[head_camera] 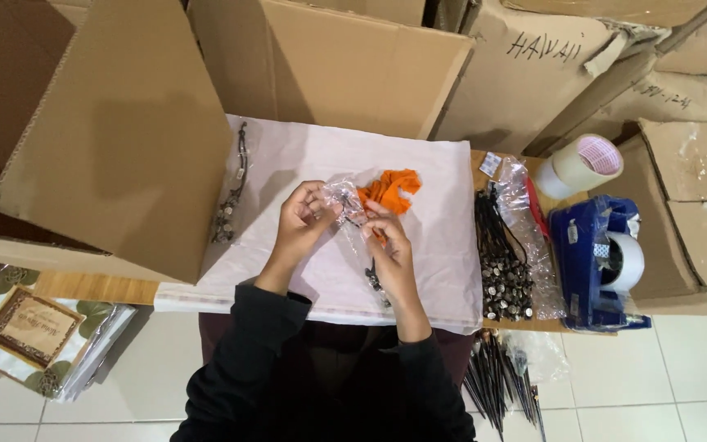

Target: Packaging small necklaces into individual plastic bags at a workstation.

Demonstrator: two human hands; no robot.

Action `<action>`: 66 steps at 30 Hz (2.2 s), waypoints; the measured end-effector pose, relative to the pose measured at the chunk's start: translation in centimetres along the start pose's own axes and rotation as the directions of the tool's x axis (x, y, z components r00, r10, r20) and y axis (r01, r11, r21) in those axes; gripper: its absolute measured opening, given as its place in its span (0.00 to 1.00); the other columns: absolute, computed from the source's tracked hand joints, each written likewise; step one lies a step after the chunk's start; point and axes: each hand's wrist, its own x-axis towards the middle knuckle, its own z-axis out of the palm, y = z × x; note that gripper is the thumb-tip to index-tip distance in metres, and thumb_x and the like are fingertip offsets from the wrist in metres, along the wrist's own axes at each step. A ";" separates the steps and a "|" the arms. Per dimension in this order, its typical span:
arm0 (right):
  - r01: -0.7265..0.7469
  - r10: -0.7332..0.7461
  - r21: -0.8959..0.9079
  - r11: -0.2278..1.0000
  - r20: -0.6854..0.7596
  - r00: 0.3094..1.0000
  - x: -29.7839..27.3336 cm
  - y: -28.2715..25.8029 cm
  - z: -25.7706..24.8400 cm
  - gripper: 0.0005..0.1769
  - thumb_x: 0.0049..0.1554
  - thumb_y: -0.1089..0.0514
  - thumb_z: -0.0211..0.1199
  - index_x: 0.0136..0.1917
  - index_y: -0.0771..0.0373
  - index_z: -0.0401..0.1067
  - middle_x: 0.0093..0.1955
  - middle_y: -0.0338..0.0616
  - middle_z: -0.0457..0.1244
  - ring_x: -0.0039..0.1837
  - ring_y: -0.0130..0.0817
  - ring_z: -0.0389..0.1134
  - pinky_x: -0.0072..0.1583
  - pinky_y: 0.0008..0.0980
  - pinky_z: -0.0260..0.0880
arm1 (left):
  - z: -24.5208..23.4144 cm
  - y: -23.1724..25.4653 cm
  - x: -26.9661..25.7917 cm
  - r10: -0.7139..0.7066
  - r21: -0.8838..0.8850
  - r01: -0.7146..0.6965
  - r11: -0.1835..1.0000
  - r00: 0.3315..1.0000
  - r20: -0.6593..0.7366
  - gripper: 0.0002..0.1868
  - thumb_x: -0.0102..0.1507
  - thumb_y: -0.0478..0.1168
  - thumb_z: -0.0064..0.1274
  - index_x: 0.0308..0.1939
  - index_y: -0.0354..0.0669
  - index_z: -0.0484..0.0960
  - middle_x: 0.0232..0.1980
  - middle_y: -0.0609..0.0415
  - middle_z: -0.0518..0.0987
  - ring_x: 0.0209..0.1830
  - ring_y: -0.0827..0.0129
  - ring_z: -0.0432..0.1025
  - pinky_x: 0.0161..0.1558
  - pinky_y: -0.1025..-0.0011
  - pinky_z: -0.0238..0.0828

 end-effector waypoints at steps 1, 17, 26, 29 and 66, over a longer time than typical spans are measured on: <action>0.000 0.000 0.001 1.000 0.003 1.000 -0.1 1.4 0.0 0.03 0.62 0.64 0.60 0.50 0.66 0.72 0.69 0.60 0.59 0.69 0.52 0.62 0.70 0.51 0.58 | 0.3 0.5 -0.1 0.002 0.001 -0.002 1.000 1.000 -0.003 0.22 0.59 0.27 0.64 0.55 0.35 0.75 0.41 0.55 0.79 0.41 0.75 0.79 0.47 0.76 0.78; -0.168 0.174 0.260 0.951 0.000 0.985 -0.1 2.0 0.6 0.02 0.62 0.66 0.60 0.47 0.67 0.72 0.51 0.48 0.64 0.59 0.36 0.64 0.63 0.34 0.64 | 2.1 4.2 -0.7 0.182 0.256 -0.209 0.944 0.975 0.125 0.23 0.61 0.21 0.51 0.61 0.34 0.78 0.59 0.45 0.76 0.65 0.59 0.69 0.65 0.63 0.67; -0.150 0.150 0.145 0.978 0.005 0.989 0.6 1.9 0.6 0.02 0.62 0.68 0.59 0.46 0.68 0.72 0.52 0.50 0.65 0.59 0.37 0.64 0.62 0.36 0.64 | 2.3 4.9 -1.0 0.126 0.266 -0.152 0.952 0.986 0.113 0.25 0.62 0.23 0.52 0.64 0.37 0.78 0.60 0.47 0.76 0.59 0.69 0.69 0.52 0.74 0.71; -0.124 0.124 0.082 0.989 0.005 0.992 1.0 0.5 0.8 0.02 0.61 0.70 0.58 0.46 0.67 0.72 0.51 0.50 0.65 0.57 0.35 0.64 0.60 0.34 0.65 | 2.3 5.3 -1.1 0.114 0.272 -0.141 0.952 0.987 0.112 0.24 0.63 0.25 0.52 0.64 0.40 0.79 0.60 0.49 0.76 0.52 0.75 0.67 0.47 0.79 0.69; -0.046 0.029 -0.255 0.966 -0.071 0.997 1.9 -2.2 2.3 0.05 0.56 0.69 0.61 0.40 0.64 0.76 0.40 0.45 0.66 0.42 0.33 0.64 0.46 0.31 0.66 | 1.5 4.6 -0.7 0.161 0.338 -0.230 0.913 0.962 0.221 0.24 0.64 0.25 0.44 0.64 0.35 0.78 0.62 0.40 0.76 0.68 0.50 0.67 0.68 0.54 0.60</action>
